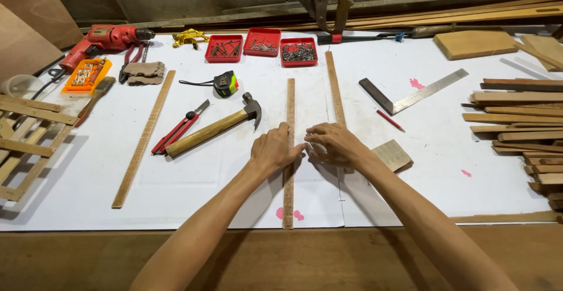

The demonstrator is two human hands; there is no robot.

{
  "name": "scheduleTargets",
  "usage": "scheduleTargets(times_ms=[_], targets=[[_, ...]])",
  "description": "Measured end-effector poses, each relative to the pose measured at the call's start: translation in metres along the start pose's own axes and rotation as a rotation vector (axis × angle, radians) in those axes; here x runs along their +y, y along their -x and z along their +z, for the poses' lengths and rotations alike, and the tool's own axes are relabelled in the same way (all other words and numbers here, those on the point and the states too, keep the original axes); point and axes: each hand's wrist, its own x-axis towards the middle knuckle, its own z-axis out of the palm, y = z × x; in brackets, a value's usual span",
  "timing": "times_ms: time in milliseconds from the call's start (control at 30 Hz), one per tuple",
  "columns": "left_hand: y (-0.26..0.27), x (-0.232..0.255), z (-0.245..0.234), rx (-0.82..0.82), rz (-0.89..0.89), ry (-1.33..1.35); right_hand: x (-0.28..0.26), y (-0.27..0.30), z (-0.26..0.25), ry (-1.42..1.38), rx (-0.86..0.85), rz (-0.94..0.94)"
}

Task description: Using a piece of sandpaper to smooth the surface of small wooden strips on a workbench.

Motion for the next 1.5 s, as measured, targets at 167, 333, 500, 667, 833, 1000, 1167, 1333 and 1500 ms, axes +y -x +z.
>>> scheduleTargets(times_ms=[167, 333, 500, 667, 833, 1000, 1167, 1333, 1500], targets=[[-0.007, -0.013, -0.001, -0.093, -0.141, 0.087, 0.001, -0.015, 0.015, 0.003, -0.056, 0.009], [-0.012, -0.033, 0.01, -0.088, -0.135, 0.204, 0.002, -0.017, 0.029, 0.006, -0.025, -0.026], [-0.014, -0.044, 0.0, -0.17, -0.182, 0.553, -0.013, -0.021, 0.023, 0.019, -0.087, 0.009], [-0.011, -0.048, -0.015, -0.176, -0.214, 0.597, -0.018, -0.03, 0.022, 0.006, -0.092, -0.003], [-0.01, -0.049, -0.032, -0.032, -0.184, 0.351, -0.037, -0.048, 0.018, -0.053, -0.019, -0.082], [-0.012, -0.054, -0.008, 0.056, -0.153, 0.07, -0.052, -0.061, 0.013, -0.166, -0.045, 0.035], [-0.013, -0.053, 0.011, 0.138, -0.084, 0.03, -0.037, -0.06, 0.027, -0.109, 0.065, -0.148], [-0.009, -0.049, 0.003, 0.058, -0.088, 0.054, -0.03, -0.058, 0.031, -0.152, 0.005, -0.056], [-0.005, -0.054, 0.001, 0.029, -0.099, 0.16, -0.036, -0.053, 0.031, 0.02, 0.077, -0.088]])
